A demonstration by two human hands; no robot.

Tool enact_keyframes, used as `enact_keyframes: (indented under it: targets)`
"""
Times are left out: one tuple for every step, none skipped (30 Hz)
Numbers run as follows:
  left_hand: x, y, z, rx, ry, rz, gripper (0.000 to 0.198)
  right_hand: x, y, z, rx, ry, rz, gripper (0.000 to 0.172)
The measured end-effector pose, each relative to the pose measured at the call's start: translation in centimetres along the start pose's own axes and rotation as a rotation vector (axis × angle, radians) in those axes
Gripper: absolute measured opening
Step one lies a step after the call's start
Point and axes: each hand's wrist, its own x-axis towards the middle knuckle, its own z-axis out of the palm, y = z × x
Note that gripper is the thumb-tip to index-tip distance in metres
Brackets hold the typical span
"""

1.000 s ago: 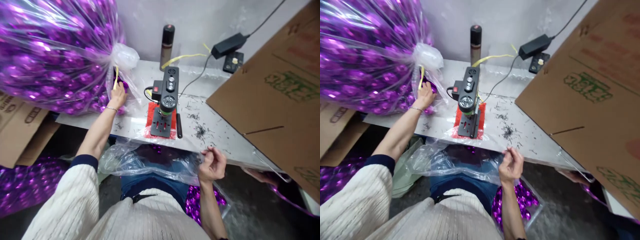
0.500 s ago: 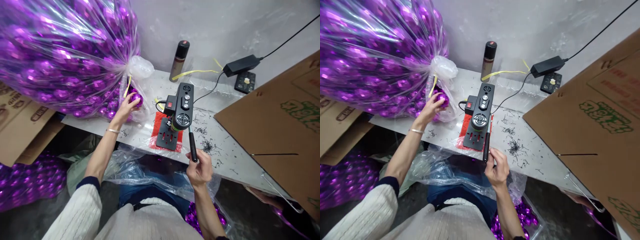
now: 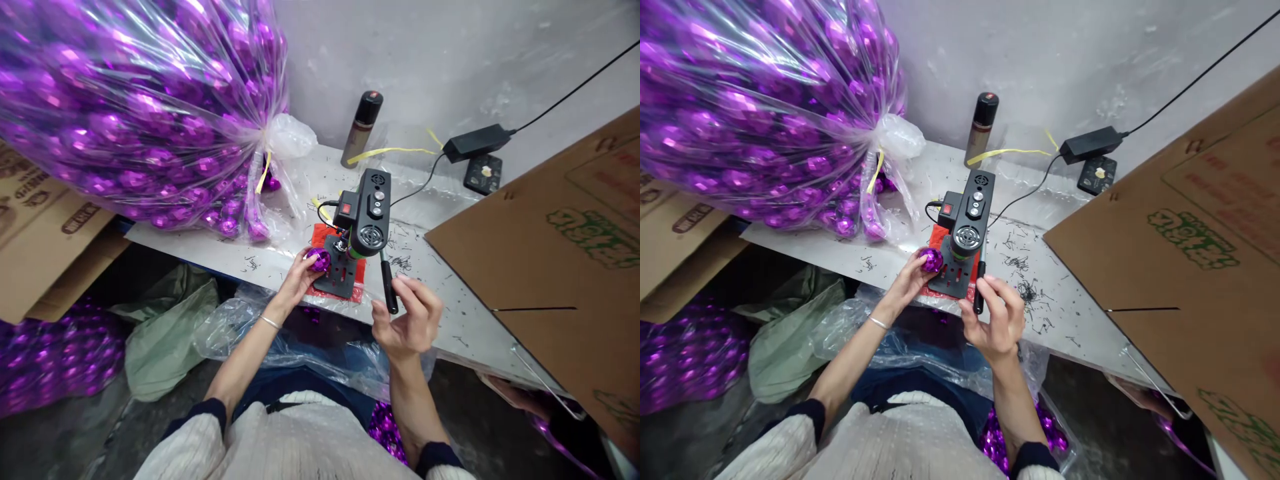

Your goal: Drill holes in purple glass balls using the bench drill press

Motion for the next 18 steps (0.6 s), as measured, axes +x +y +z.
enact_keyframes:
  targets:
    - [0.2,-0.4,0.3,0.021,-0.007,0.030,0.040,0.3,-0.1,0.0,0.012,-0.020,-0.005,0.037]
    - [0.4,-0.7,0.5,0.056,-0.006,0.061,0.043,0.7,-0.2,0.0,0.023,-0.043,-0.005,0.035]
    - [0.6,-1.0,0.7,0.107,0.003,0.094,0.044,1.0,-0.2,0.0,0.031,-0.067,0.000,0.032]
    - [0.7,-1.3,0.8,0.173,0.018,0.135,0.045,1.2,-0.2,0.0,0.035,-0.092,0.008,0.030]
    - [0.9,-1.6,0.9,0.252,0.032,0.185,0.045,1.5,-0.3,0.1,0.037,-0.114,0.019,0.029]
    - [1.1,-1.9,0.9,0.342,0.041,0.244,0.046,1.7,-0.3,0.1,0.037,-0.130,0.035,0.027]
    - [1.2,-2.2,0.9,0.441,0.043,0.306,0.047,1.9,-0.2,0.2,0.039,-0.143,0.050,0.026]
    - [1.3,-2.4,0.8,0.546,0.039,0.366,0.047,2.0,-0.2,0.3,0.045,-0.153,0.063,0.025]
    - [1.3,-2.7,0.7,0.654,0.035,0.422,0.048,2.2,-0.2,0.4,0.053,-0.160,0.073,0.024]
    - [1.4,-2.9,0.7,0.761,0.037,0.473,0.050,2.3,-0.2,0.5,0.062,-0.164,0.077,0.023]
    - [1.5,-3.1,0.6,0.862,0.043,0.515,0.054,2.4,-0.1,0.5,0.071,-0.166,0.076,0.023]
    - [1.5,-3.3,0.5,0.950,0.049,0.548,0.058,2.4,-0.1,0.5,0.079,-0.167,0.072,0.023]
    - [1.6,-3.4,0.4,1.023,0.048,0.572,0.063,2.5,-0.1,0.5,0.085,-0.170,0.067,0.022]
    - [1.8,-3.5,0.4,1.079,0.038,0.592,0.067,2.5,-0.1,0.5,0.088,-0.170,0.062,0.022]
    - [1.9,-3.6,0.3,1.122,0.021,0.610,0.070,2.5,-0.1,0.5,0.089,-0.171,0.058,0.022]
    - [2.0,-3.6,0.2,1.156,-0.002,0.629,0.069,2.5,-0.1,0.5,0.089,-0.171,0.054,0.022]
    - [2.1,-3.7,0.2,1.184,-0.025,0.651,0.067,2.5,-0.1,0.4,0.087,-0.171,0.052,0.022]
    - [2.2,-3.7,0.1,1.211,-0.046,0.676,0.065,2.5,-0.1,0.4,0.086,-0.171,0.050,0.022]
